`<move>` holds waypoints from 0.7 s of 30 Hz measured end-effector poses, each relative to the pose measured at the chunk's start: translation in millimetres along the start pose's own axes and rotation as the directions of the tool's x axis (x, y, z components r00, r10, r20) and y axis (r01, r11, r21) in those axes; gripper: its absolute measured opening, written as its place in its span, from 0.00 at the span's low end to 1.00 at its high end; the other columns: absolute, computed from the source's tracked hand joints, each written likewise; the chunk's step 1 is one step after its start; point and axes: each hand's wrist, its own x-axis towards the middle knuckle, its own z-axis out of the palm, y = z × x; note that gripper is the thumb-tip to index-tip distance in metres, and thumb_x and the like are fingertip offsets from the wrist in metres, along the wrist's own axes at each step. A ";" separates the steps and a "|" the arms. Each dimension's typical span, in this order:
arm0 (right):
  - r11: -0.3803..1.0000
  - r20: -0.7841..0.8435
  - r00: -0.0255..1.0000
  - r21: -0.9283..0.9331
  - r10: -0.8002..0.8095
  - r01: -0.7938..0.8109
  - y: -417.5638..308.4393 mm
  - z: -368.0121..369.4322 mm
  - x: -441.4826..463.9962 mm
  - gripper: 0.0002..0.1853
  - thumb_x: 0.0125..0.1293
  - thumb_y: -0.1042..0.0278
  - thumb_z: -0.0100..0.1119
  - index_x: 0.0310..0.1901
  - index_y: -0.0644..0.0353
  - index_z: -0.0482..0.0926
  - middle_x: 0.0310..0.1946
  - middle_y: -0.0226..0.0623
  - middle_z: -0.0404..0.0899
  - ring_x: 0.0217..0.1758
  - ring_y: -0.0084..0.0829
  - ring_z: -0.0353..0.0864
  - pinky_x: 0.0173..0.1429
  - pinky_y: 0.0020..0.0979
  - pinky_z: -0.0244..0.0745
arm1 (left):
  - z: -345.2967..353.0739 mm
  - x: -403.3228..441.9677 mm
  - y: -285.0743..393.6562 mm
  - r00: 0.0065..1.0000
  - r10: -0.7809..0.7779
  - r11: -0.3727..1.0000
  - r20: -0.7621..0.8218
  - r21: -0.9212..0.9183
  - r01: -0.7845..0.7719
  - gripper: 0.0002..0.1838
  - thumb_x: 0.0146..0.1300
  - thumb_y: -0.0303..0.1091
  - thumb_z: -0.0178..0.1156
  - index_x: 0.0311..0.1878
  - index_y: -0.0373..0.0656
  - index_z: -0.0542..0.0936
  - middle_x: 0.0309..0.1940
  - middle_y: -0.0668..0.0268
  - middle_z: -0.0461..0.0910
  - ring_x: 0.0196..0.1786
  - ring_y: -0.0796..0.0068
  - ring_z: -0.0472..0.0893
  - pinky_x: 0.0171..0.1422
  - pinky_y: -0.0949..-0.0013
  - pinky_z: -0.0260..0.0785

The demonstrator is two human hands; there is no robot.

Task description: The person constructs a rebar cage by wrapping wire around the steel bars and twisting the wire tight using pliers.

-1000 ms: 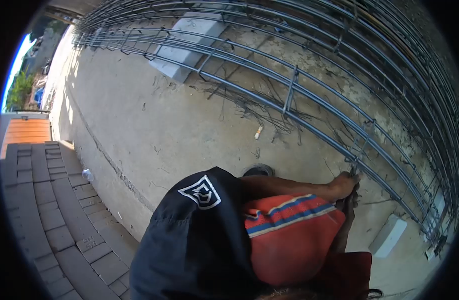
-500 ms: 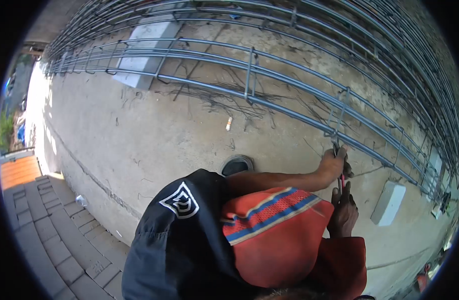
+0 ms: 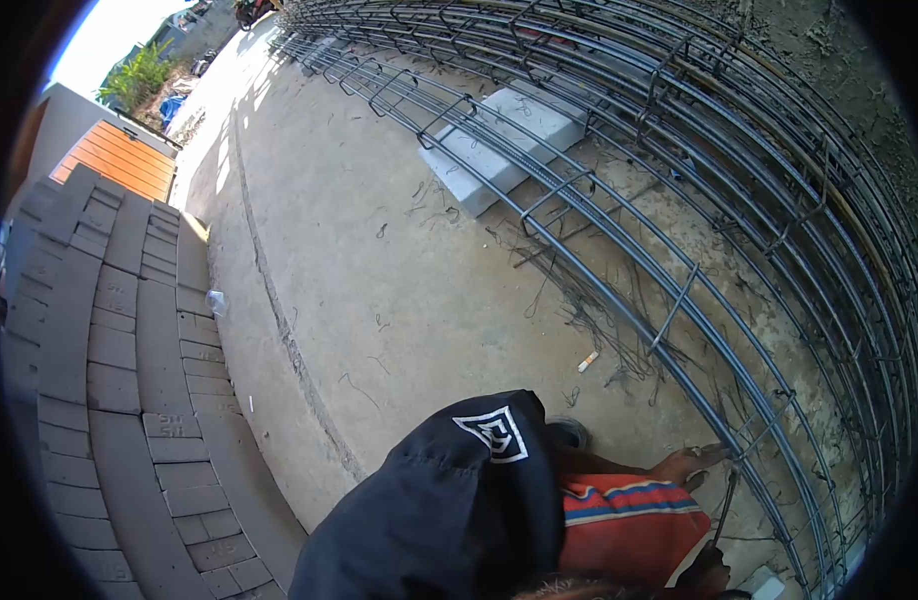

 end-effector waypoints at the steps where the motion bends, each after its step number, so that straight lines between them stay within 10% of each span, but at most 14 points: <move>1: 0.998 0.031 1.000 0.065 0.002 -0.004 2.3 -4.7 1.7 0.28 0.69 0.42 0.36 0.36 0.64 0.72 0.17 0.40 0.71 0.16 0.33 0.69 0.21 0.33 0.62 | -3.1 1.9 2.1 1.000 0.028 0.999 0.011 0.016 -0.028 0.31 0.57 0.20 0.49 0.67 0.36 0.59 0.64 0.49 0.62 0.69 0.48 0.58 0.69 0.55 0.52; 5: 0.903 0.222 0.970 0.389 0.099 -0.182 -6.6 -14.8 -21.7 0.31 0.68 0.38 0.34 0.30 0.62 0.72 0.13 0.35 0.69 0.12 0.28 0.65 0.17 0.29 0.59 | -5.0 3.2 1.5 0.985 -0.144 0.988 0.091 0.069 0.138 0.31 0.52 0.21 0.50 0.64 0.38 0.64 0.61 0.48 0.66 0.61 0.50 0.69 0.69 0.50 0.51; 8: 0.559 0.298 0.856 0.657 0.422 -0.505 -9.6 9.3 -19.2 0.33 0.68 0.36 0.34 0.20 0.59 0.70 0.08 0.31 0.61 0.08 0.24 0.59 0.12 0.26 0.55 | -5.0 9.0 4.1 0.999 -0.036 0.993 0.038 0.110 0.032 0.29 0.53 0.23 0.48 0.62 0.33 0.65 0.57 0.44 0.70 0.61 0.47 0.68 0.68 0.48 0.53; 9: -0.020 0.723 0.660 0.678 0.204 -0.735 -11.6 1.2 -15.8 0.37 0.65 0.30 0.29 0.16 0.58 0.67 0.05 0.30 0.57 0.04 0.26 0.55 0.09 0.27 0.51 | -6.3 9.3 4.6 0.995 -0.079 0.994 0.067 0.077 0.074 0.29 0.53 0.24 0.49 0.62 0.33 0.65 0.58 0.45 0.69 0.62 0.46 0.68 0.68 0.50 0.52; 11: -0.472 0.476 0.718 0.543 -0.508 -0.694 31.6 59.3 -9.2 0.37 0.66 0.32 0.28 0.16 0.58 0.67 0.05 0.28 0.56 0.03 0.24 0.52 0.08 0.24 0.50 | -6.6 7.1 2.0 0.996 -0.053 0.996 0.075 0.072 0.047 0.28 0.54 0.25 0.49 0.61 0.33 0.66 0.58 0.45 0.69 0.62 0.47 0.67 0.68 0.52 0.54; 14: -0.371 0.415 0.713 0.644 -0.565 -0.669 38.8 77.4 -3.9 0.32 0.64 0.31 0.38 0.22 0.57 0.68 0.07 0.28 0.58 0.04 0.19 0.50 0.07 0.22 0.50 | -12.2 10.6 2.6 0.991 -0.080 0.995 0.105 0.061 0.074 0.26 0.55 0.26 0.50 0.60 0.32 0.68 0.57 0.44 0.69 0.63 0.47 0.66 0.68 0.56 0.55; 18: 0.040 0.407 0.884 0.911 -0.231 -0.410 21.8 29.3 -13.9 0.26 0.63 0.44 0.53 0.45 0.65 0.72 0.10 0.30 0.67 0.07 0.24 0.63 0.11 0.25 0.58 | -20.8 23.4 16.2 0.970 -0.179 0.983 0.162 0.068 0.170 0.24 0.56 0.25 0.51 0.59 0.31 0.69 0.57 0.43 0.69 0.64 0.49 0.66 0.69 0.61 0.55; 21: 0.640 0.312 0.943 0.704 0.113 -0.309 -25.0 0.2 -28.3 0.22 0.58 0.63 0.63 0.51 0.64 0.70 0.15 0.33 0.73 0.14 0.27 0.73 0.18 0.26 0.66 | -16.9 15.4 13.2 0.954 -0.278 0.945 0.115 -0.145 0.293 0.21 0.59 0.26 0.48 0.57 0.32 0.72 0.57 0.46 0.71 0.61 0.52 0.71 0.66 0.63 0.59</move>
